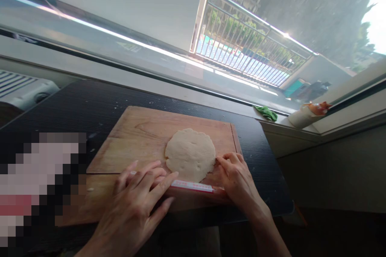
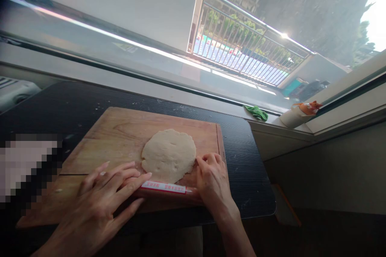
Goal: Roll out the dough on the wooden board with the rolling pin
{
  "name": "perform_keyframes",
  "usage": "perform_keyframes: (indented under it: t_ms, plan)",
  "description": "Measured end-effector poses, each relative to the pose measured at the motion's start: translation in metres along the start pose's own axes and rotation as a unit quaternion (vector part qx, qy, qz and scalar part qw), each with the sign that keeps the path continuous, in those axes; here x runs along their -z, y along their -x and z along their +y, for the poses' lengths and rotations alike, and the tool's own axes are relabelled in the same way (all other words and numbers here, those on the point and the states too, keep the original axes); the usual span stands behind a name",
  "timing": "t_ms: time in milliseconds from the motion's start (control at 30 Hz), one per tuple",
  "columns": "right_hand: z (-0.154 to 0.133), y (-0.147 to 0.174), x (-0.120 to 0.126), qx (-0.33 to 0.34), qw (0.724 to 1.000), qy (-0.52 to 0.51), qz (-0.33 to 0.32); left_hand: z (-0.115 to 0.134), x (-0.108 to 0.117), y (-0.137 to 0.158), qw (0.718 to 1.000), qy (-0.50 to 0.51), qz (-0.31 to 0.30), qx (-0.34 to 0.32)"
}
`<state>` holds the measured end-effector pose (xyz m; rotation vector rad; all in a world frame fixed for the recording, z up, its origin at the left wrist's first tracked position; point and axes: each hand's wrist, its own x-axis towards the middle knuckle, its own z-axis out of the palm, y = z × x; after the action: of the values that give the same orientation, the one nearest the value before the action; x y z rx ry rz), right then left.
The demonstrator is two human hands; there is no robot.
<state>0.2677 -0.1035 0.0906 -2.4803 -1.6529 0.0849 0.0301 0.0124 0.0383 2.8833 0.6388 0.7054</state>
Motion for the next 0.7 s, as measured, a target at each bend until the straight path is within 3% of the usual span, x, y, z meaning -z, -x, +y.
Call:
perform_keyframes:
  t_ms: [200,333,467,567,700]
  plan:
    - [-0.017,0.001,-0.003,0.015,0.995,0.094,-0.032,0.000,-0.001,0.002,1.000,0.009,-0.012,-0.020]
    - [-0.006,0.011,0.005,0.050,0.998,0.034,-0.023,0.001,0.001,0.001,1.000,0.012,-0.021,-0.018]
    - [0.009,0.015,0.016,0.031,0.998,-0.049,0.035,0.001,0.005,-0.008,1.000,0.019,-0.017,0.013]
    - [0.010,-0.009,0.012,0.019,0.990,-0.110,0.080,-0.001,0.006,-0.025,0.999,0.003,-0.005,0.043]
    - [0.003,-0.070,-0.005,0.004,0.987,-0.122,0.108,-0.003,0.008,-0.047,0.997,-0.028,0.011,0.064]
